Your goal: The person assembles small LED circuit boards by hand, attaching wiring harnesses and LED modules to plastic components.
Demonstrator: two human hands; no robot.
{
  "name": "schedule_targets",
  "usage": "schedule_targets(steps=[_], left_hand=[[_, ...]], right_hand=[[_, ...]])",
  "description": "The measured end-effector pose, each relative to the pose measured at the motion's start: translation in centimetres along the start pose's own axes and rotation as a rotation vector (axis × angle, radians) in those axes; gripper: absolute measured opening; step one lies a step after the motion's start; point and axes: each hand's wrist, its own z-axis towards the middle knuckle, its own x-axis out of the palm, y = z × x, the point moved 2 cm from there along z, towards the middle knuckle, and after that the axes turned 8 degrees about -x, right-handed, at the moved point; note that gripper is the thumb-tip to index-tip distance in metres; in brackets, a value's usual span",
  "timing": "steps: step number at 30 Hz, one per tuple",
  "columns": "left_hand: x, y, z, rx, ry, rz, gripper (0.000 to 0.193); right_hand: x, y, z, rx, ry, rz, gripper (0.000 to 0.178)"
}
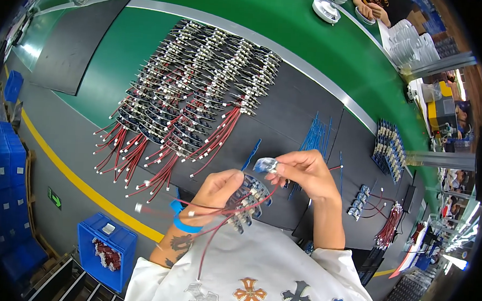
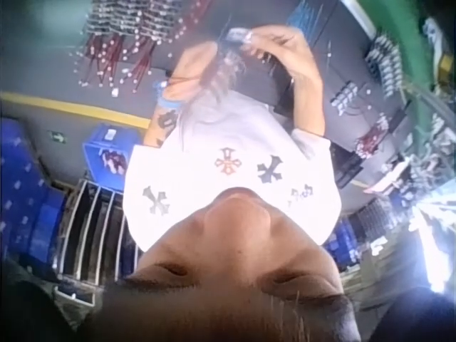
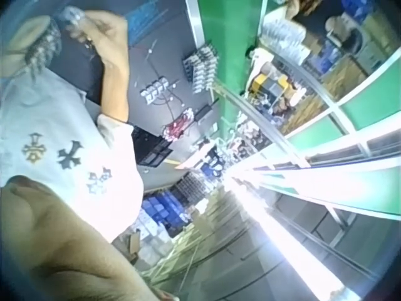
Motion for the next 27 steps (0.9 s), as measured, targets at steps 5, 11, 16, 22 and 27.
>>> schedule_targets(steps=[5,11,16,22,27], left_hand=[[0.4,-0.6,1.1,0.303,-0.263,0.314,0.029],[0.7,-0.7,0.7,0.319,-0.23,0.3,0.033],[0.6,-0.4,-0.1,0.337,-0.23,0.193,0.031],[-1.7,1.2,-1.6,0.32,-0.303,0.273,0.025],[-3.8,1.4,-6.2,0.608,-0.756,0.068,0.022]], right_hand=[[0.4,-0.1,-0.8,-0.102,-0.051,-0.007,0.013],[2.2,-0.7,-0.2,-0.269,-0.164,-0.262,0.016],[2.4,-1.0,-0.2,-0.062,-0.069,-0.091,0.011],[2.8,-0.8,0.6,-0.194,-0.107,0.005,0.01],[1.8,-0.1,3.6,-0.363,-0.231,-0.059,0.011]])
